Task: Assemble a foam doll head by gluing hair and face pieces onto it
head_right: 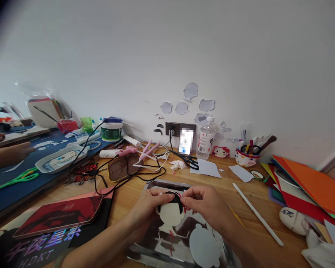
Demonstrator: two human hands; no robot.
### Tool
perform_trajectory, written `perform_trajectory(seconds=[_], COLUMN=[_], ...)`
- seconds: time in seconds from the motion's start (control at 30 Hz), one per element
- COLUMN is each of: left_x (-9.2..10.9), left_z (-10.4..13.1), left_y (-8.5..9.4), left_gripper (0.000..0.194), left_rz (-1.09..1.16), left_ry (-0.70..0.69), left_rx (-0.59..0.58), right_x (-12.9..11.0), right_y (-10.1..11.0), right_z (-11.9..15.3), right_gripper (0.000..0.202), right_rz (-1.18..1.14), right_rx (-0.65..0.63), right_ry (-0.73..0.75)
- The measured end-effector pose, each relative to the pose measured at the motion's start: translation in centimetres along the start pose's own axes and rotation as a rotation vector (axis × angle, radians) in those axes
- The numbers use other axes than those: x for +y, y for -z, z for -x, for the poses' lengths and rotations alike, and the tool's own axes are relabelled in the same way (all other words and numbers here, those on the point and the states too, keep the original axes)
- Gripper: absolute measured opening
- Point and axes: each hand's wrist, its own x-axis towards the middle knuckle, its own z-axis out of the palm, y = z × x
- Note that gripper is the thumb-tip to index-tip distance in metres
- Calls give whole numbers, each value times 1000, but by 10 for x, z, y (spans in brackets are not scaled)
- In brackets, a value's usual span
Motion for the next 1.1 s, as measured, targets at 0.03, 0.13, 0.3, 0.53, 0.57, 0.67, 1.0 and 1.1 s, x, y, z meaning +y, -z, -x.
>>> perform_trajectory(seconds=[0.03,0.13,0.3,0.53,0.57,0.67,1.0,1.1], left_x=[0,1,0,1,1,1,-1,0], left_z=[0,1,1,1,0,0,1,2], left_y=[0,0,-1,-2,-2,-1,-2,-2], left_gripper=[25,26,26,24,24,24,24,24], left_rz=[1,1,1,-9,-11,-20,-11,-17], left_ry=[1,3,6,-12,-12,-12,-5,-8], left_rx=[0,-12,-6,-12,-10,-5,5,-1], right_x=[-1,-1,1,3,3,3,1,4], right_y=[0,0,0,1,1,1,1,1], right_z=[0,1,0,-1,-1,-1,0,0], right_gripper=[19,18,20,23,23,22,18,19], right_rz=[0,-6,9,18,13,8,7,9], right_rx=[1,-2,4,-12,-14,-13,-9,-18], right_ry=[-2,8,13,17,21,16,-18,-8])
